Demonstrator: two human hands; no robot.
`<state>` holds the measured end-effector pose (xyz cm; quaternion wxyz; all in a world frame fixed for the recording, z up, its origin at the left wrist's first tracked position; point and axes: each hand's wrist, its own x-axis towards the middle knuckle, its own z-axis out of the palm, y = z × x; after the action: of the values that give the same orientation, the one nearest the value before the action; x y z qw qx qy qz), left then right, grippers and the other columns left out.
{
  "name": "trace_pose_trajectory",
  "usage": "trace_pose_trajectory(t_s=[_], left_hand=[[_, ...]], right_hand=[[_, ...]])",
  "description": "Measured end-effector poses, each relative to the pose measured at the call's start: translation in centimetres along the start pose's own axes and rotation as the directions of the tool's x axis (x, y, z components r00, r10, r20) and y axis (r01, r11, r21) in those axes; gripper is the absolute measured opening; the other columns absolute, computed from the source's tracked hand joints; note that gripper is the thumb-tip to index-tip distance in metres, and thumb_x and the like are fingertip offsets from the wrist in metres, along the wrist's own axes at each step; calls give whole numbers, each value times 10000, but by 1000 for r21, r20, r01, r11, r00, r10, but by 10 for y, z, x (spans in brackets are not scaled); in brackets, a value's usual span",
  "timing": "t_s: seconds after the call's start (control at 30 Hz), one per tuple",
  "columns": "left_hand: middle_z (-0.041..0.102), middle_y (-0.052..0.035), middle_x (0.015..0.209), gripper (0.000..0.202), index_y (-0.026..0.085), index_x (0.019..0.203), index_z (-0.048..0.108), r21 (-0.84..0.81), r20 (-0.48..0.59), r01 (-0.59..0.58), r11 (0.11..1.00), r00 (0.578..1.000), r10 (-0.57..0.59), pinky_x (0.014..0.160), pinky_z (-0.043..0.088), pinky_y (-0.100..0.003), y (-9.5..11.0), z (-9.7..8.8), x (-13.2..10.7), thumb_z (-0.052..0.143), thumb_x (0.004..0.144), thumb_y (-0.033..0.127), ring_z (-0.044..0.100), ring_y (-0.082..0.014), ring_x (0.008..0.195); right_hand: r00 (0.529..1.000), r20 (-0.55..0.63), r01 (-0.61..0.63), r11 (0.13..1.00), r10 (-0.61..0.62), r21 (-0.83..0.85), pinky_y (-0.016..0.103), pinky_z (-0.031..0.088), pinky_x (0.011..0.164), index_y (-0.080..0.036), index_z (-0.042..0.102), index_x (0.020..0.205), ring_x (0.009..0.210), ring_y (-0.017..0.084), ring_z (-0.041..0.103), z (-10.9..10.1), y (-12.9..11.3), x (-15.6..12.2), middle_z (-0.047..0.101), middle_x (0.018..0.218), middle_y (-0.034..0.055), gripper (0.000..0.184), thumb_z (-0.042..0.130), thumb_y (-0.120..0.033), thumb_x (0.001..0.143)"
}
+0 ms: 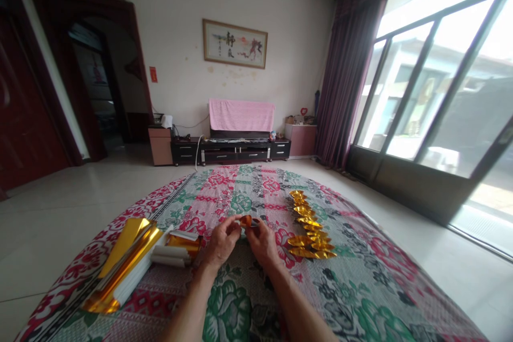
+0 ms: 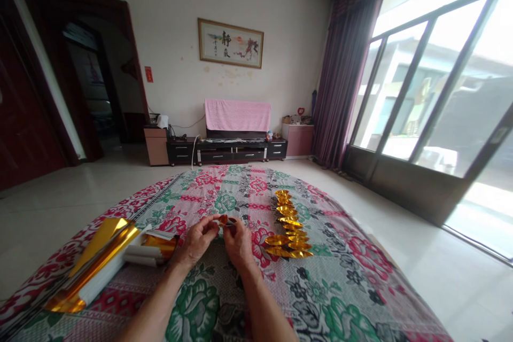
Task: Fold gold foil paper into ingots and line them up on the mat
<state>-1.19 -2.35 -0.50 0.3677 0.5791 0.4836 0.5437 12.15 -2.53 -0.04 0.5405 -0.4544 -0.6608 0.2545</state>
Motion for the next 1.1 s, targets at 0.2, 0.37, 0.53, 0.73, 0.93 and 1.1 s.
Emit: trace_pose_trajectory(t_s=[0.2, 0.37, 0.53, 0.73, 0.93, 1.1], left_hand=[[586, 13, 710, 383, 195, 1083, 568, 60, 4, -25, 998, 1000, 25, 589, 443, -227, -1, 1, 0, 527, 715, 296, 526, -113, 598], [579, 19, 693, 568, 152, 1234, 448, -61, -52, -31, 998, 998, 28, 557, 437, -208, 4, 2, -2, 569, 704, 317, 529, -99, 571], [648, -36, 794, 388, 141, 1015, 626, 44, -63, -23, 999, 998, 25, 627, 469, -234, 11, 0, -4, 581, 704, 369, 583, -136, 667], [687, -38, 877, 266, 182, 880, 684, 97, 20, -83, 992, 996, 81, 762, 478, -277, 13, -2, -4, 547, 723, 347, 610, -187, 841], [683, -24, 736, 293, 149, 841, 674, -64, -48, 32, 997, 998, -35, 635, 473, -251, 2, -1, 1, 564, 705, 384, 613, -165, 687], [686, -36, 726, 336, 130, 841, 653, -212, -103, 147, 966, 980, -171, 593, 475, -248, 6, -2, 0, 609, 656, 407, 636, -180, 690]], right_hand=[[999, -34, -23, 999, 22, -46, 204, 363, 486, -157, 626, 783, 491, 111, 482, 0, -2, -1, 586, 574, -15, 190, 490, -283, 740], [996, -75, -52, 997, 48, -57, 197, 302, 448, -164, 564, 647, 455, 93, 407, 2, 1, -1, 510, 502, -35, 196, 503, -323, 742], [999, -23, 21, 995, -23, -101, 188, 296, 448, -169, 550, 661, 461, 85, 395, 2, 1, -3, 481, 505, -48, 169, 489, -297, 753], [988, 34, 156, 971, -152, -184, 202, 370, 526, -177, 564, 657, 549, 103, 474, 3, -2, -4, 537, 596, -19, 159, 468, -252, 759], [994, -106, 16, 1000, -18, -19, 210, 448, 542, -158, 532, 981, 705, 130, 567, 5, 6, -2, 593, 913, 57, 275, 524, -258, 725], [979, -174, 87, 992, -103, -96, 224, 455, 585, -176, 562, 872, 745, 136, 552, 1, 1, -1, 576, 875, 49, 157, 506, -210, 729]])
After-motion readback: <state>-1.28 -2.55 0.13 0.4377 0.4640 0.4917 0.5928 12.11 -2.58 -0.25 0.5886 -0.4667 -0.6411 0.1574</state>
